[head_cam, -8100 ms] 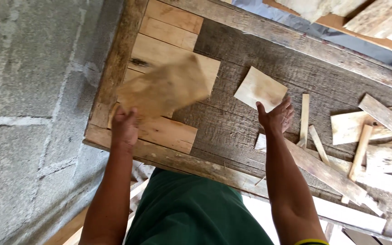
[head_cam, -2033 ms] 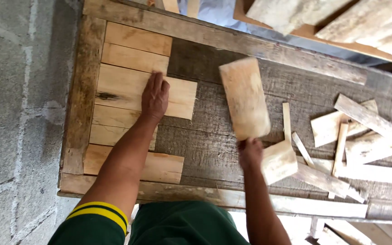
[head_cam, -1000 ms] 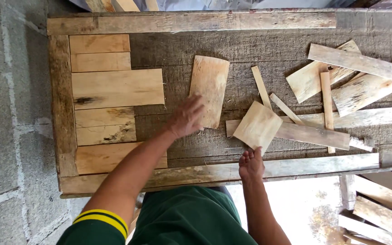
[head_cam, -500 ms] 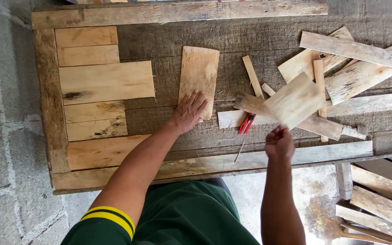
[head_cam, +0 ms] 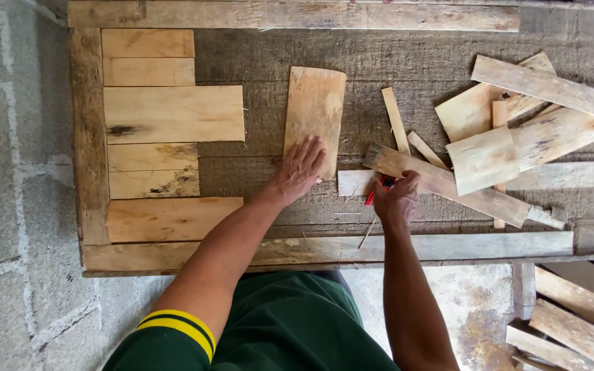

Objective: Arranging and fitting thin wood slats onto a wooden frame and using a utility knife to cut pieces to size.

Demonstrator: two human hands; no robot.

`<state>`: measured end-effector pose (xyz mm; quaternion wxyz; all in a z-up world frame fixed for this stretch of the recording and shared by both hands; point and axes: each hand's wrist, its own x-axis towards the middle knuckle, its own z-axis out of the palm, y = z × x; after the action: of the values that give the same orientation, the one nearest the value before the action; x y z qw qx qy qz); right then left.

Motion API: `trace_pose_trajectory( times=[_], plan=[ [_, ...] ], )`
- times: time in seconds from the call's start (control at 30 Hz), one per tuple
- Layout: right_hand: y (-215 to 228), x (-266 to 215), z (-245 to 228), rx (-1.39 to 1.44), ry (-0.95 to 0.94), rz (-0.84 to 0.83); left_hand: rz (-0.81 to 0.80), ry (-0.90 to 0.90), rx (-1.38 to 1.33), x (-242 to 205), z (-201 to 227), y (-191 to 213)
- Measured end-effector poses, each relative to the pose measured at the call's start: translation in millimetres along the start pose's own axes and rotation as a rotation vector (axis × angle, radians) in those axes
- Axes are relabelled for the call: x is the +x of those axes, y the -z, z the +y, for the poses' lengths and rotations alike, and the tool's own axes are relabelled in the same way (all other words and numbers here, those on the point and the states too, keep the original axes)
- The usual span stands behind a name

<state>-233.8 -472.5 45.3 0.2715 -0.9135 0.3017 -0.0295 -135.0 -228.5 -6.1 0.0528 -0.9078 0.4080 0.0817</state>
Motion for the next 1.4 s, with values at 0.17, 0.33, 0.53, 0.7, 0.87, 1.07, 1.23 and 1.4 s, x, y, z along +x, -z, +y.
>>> trace_pose_trajectory(
  times=[0.17,0.33,0.53,0.7,0.87,1.07,1.23,1.4],
  plan=[
    [-20.2,8.3,18.5,-0.026,-0.077,-0.032,0.045,0.061,-0.048,13.0,10.5,1.5],
    [17.3,-3.4,-4.5,-0.059,-0.229,-0.221,0.058,0.097,-0.081,17.0,9.0,-8.1],
    [47.3,-23.7,24.1,-0.121,-0.199,-0.484,0.06,0.107,-0.065,19.9,4.1,-2.8],
    [101.8,-38.8,7.3,-0.161,0.141,-0.603,0.06,0.132,-0.073,27.9,2.0,1.7],
    [102.3,-19.0,-51.6,-0.084,0.028,-0.534,0.007,0.147,-0.103,33.0,-1.5,20.5],
    [15.6,38.9,-86.5,0.166,0.293,-0.39,-0.165,0.156,-0.196,42.3,-9.2,59.3],
    [-70.4,95.7,-104.7,0.221,0.498,-0.267,-0.214,0.187,-0.226,54.3,-16.1,89.3],
    [-81.7,118.2,-138.3,-0.005,0.292,-0.323,-0.349,0.245,-0.251,73.0,-17.5,80.3]
  ],
)
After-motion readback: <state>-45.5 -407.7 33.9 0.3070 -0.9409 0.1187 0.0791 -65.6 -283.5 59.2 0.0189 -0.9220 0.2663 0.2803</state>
